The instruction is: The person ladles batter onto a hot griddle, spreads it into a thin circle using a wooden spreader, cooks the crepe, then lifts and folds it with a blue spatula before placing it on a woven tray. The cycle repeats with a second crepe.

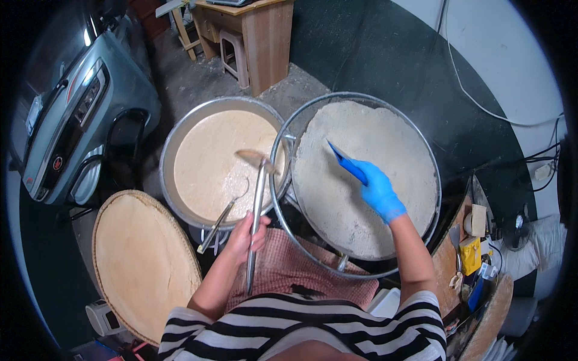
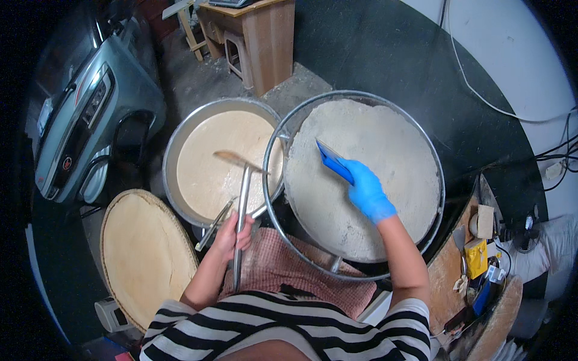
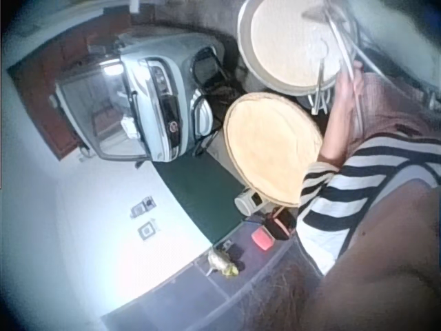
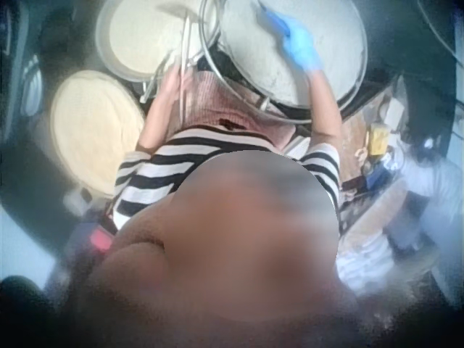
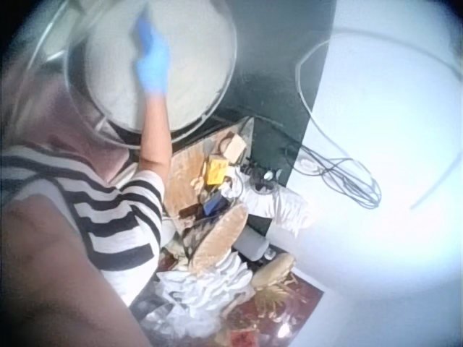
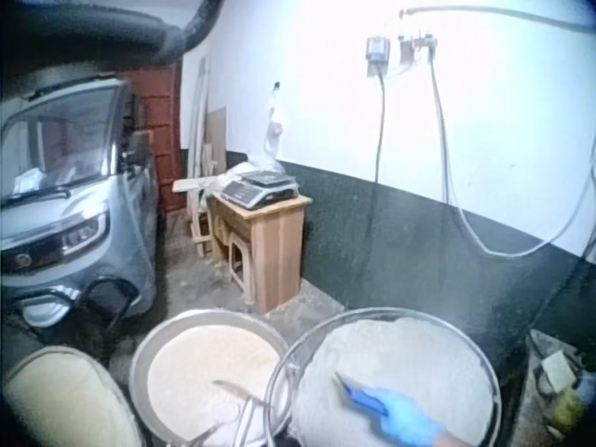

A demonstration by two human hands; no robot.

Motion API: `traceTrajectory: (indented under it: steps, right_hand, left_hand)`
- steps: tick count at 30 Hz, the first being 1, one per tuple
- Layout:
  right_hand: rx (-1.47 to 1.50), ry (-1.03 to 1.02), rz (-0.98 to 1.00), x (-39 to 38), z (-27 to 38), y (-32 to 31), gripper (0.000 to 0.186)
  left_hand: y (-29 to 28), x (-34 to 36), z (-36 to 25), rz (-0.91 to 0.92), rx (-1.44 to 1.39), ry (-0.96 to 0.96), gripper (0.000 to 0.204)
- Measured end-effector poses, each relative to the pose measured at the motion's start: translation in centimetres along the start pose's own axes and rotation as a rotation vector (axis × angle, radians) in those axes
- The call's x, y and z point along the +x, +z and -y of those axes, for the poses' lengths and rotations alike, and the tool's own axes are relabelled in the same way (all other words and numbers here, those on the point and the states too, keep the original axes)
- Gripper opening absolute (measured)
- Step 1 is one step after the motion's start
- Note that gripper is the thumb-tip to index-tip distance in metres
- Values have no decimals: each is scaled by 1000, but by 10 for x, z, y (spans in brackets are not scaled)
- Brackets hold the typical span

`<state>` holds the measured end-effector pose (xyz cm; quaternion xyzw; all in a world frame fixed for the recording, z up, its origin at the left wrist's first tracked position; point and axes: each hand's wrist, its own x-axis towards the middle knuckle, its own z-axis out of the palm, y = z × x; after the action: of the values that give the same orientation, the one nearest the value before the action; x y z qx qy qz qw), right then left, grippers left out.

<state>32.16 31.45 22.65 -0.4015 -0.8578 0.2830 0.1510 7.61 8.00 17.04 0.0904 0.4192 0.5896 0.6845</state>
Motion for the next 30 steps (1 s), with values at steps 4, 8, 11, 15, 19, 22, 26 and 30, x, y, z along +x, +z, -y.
traceTrajectory:
  steps: [4,8,11,15,19,22,26,30]
  right_hand:
    - [183,-6,48,-83,46,-34,51]
    - [173,-52,-98,-147,68,-51,50]
    - [123,20,-187,-180,67,-54,54]
    - [172,105,-136,-214,53,-32,59]
    - [193,192,-146,-236,34,-1,58]
    - [104,179,-149,-244,17,20,55]
    - [-49,227,-186,-251,-17,28,54]
    - [-182,184,-224,-243,-30,49,52]
  left_hand:
    - [27,2,1,43,141,-48,36]
    - [59,1,19,163,270,-139,35]
    - [78,-4,40,232,287,-201,35]
    - [92,-12,62,289,305,-292,35]
    - [101,-21,70,339,225,-338,36]
    - [103,-29,66,387,187,-335,37]
    - [92,-41,53,429,88,-259,35]
    - [74,-42,45,272,245,-102,35]
